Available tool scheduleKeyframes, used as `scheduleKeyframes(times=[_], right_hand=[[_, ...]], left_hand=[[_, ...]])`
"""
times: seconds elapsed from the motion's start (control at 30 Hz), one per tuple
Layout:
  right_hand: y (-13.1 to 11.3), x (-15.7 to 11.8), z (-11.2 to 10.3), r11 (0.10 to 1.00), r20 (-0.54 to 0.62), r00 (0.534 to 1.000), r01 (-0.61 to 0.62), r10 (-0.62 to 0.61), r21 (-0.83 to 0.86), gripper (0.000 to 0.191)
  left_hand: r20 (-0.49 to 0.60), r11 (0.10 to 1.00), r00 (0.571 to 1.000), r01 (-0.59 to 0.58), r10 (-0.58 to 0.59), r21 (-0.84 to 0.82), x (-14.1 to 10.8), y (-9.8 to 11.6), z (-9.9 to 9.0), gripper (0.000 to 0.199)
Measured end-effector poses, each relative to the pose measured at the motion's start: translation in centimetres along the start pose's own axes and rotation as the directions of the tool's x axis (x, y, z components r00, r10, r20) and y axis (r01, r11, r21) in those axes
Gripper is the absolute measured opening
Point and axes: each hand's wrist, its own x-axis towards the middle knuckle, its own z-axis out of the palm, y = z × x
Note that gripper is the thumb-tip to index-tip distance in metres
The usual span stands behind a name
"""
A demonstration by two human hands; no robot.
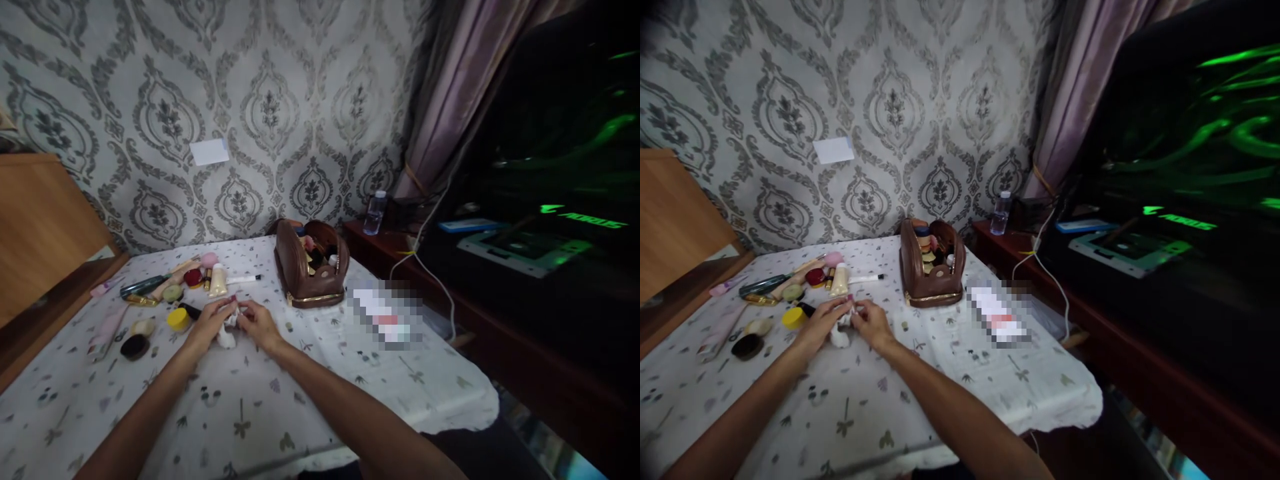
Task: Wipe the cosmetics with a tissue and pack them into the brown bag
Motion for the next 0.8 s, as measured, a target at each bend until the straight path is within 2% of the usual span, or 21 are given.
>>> scheduleKeyframes(times=[0.1,0.13,0.27,0.4,0.53,0.6,0.67,0.8], right_hand=[[-0.7,-0.5,-0.5,0.949,-0.06,0.997,0.033,-0.055,-0.314,0.028],[-1.0,-0.6,-0.7,0.91,-0.039,0.997,0.046,-0.068,-0.413,0.026],[-1.4,-0.9,-1.0,0.753,0.071,0.988,0.152,-0.14,-0.64,0.011],[-1.2,-0.8,-1.2,0.719,0.117,0.984,0.178,-0.135,-0.672,0.017],[-1.0,-0.6,-1.6,0.756,0.114,0.986,0.164,-0.118,-0.633,0.036],[-0.9,-0.7,-1.9,0.784,0.104,0.988,0.155,-0.115,-0.601,0.04],[-0.7,-0.9,-2.1,0.808,0.086,0.99,0.144,-0.116,-0.571,0.037],[-0.2,-1.5,-2.4,0.832,0.066,0.987,0.16,-0.148,-0.531,0.015]], left_hand=[[-0.016,0.974,0.989,0.143,-0.148,-0.175,-1.6,-0.9,-0.2,0.032],[-0.044,0.968,0.984,0.164,-0.175,-0.191,-1.9,-1.1,-0.4,0.032],[-0.146,0.985,0.977,0.144,-0.156,-0.092,-2.7,-1.4,-1.2,0.032],[-0.185,0.999,0.982,0.032,-0.035,-0.021,-2.8,-1.1,-1.0,0.035],[-0.211,0.986,0.965,-0.142,0.157,0.084,-2.9,-0.7,-0.7,0.032],[-0.197,0.971,0.953,-0.214,0.232,0.108,-3.0,-0.4,-0.6,0.026],[-0.177,0.958,0.944,-0.264,0.28,0.109,-3.2,0.0,-0.5,0.021],[-0.132,0.937,0.928,-0.342,0.348,0.063,-3.6,0.8,-0.1,0.015]])
